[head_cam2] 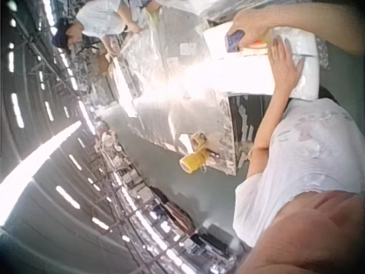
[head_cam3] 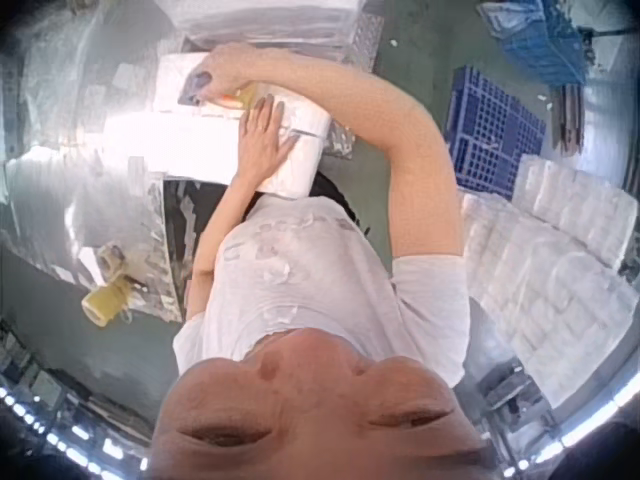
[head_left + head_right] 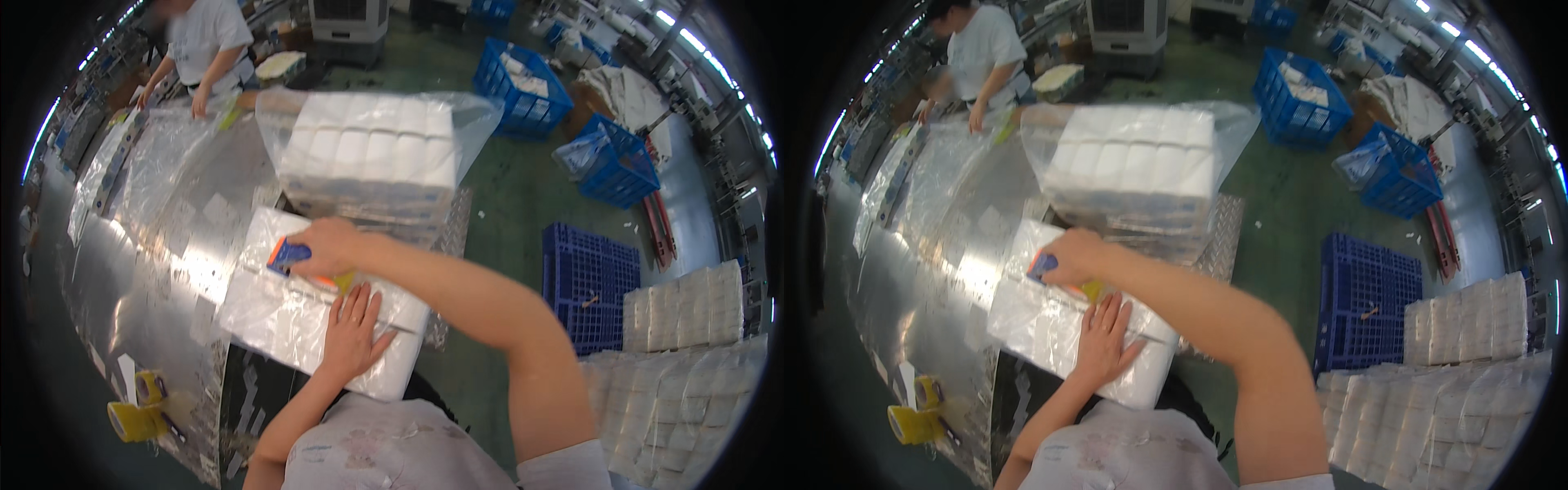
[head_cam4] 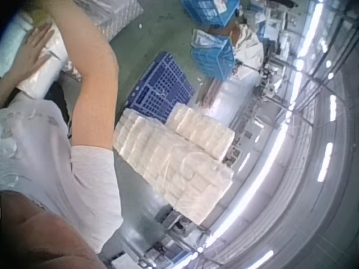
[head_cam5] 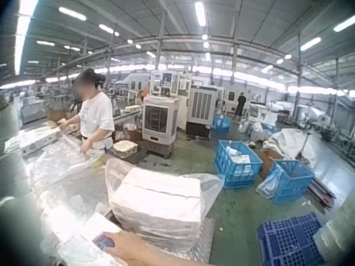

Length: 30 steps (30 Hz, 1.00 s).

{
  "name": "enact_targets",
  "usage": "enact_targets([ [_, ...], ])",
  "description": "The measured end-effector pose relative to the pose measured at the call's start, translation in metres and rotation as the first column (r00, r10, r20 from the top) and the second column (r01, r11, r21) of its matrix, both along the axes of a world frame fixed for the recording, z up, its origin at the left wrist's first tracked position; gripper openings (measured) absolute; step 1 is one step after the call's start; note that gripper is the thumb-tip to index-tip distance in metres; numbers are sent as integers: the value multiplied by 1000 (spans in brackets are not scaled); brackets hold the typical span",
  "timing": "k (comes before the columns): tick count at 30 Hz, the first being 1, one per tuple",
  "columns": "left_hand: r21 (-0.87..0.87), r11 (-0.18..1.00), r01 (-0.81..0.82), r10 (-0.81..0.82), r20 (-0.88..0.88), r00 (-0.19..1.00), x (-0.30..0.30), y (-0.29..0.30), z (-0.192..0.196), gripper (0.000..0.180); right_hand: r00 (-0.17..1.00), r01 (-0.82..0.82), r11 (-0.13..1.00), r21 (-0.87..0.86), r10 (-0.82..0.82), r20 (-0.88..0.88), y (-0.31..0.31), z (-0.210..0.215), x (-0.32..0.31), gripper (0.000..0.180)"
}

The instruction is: The person places paper rolls into a large plastic bag, flattens the bag by hand, and applies tape using a tape dispenser to seal it.

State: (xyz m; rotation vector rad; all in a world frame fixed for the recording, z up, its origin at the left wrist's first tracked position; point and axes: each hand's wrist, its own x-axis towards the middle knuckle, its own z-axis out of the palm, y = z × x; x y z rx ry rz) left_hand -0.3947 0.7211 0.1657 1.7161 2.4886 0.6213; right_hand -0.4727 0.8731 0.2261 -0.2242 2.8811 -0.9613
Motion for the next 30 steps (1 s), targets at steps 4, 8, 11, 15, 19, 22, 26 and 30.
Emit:
enact_targets([
  [4, 37, 999, -34, 33, 23, 999, 2, -7, 6, 62, 995, 93, 996, -2, -93, 26, -9, 11, 12, 58],
  [8, 67, 997, -30, 29, 13, 999, 3, -4, 5, 62, 993, 119, 993, -22, -118, 21, -11, 14, 23, 59],
  [11, 67, 997, -39, 38, 14, 999, 2, 2, 6, 62, 985, 160, 987, -8, -161, -65, -12, 5, 27, 57],
  [15, 87, 995, -58, 53, 52, 997, 0, -1, 6, 64, 980, 166, 985, -36, -169, -104, -10, 5, 36, 56],
  [19, 95, 994, -47, 45, 24, 999, 2, 0, 4, 64, 985, 154, 985, -76, -160, -69, 0, 3, 40, 58],
  [22, 105, 993, -51, 52, -10, 999, 2, 3, 5, 60, 985, 166, 982, -92, -170, -39, -1, 7, 36, 60],
  [26, 130, 991, -42, 44, -18, 999, -1, 4, 4, 56, 983, 180, 980, -86, -183, -21, 3, 8, 26, 59],
  [30, 130, 990, -49, 54, -38, 998, 0, 2, 4, 54, 988, 151, 982, -115, -155, -22, 1, 9, 26, 58],
])
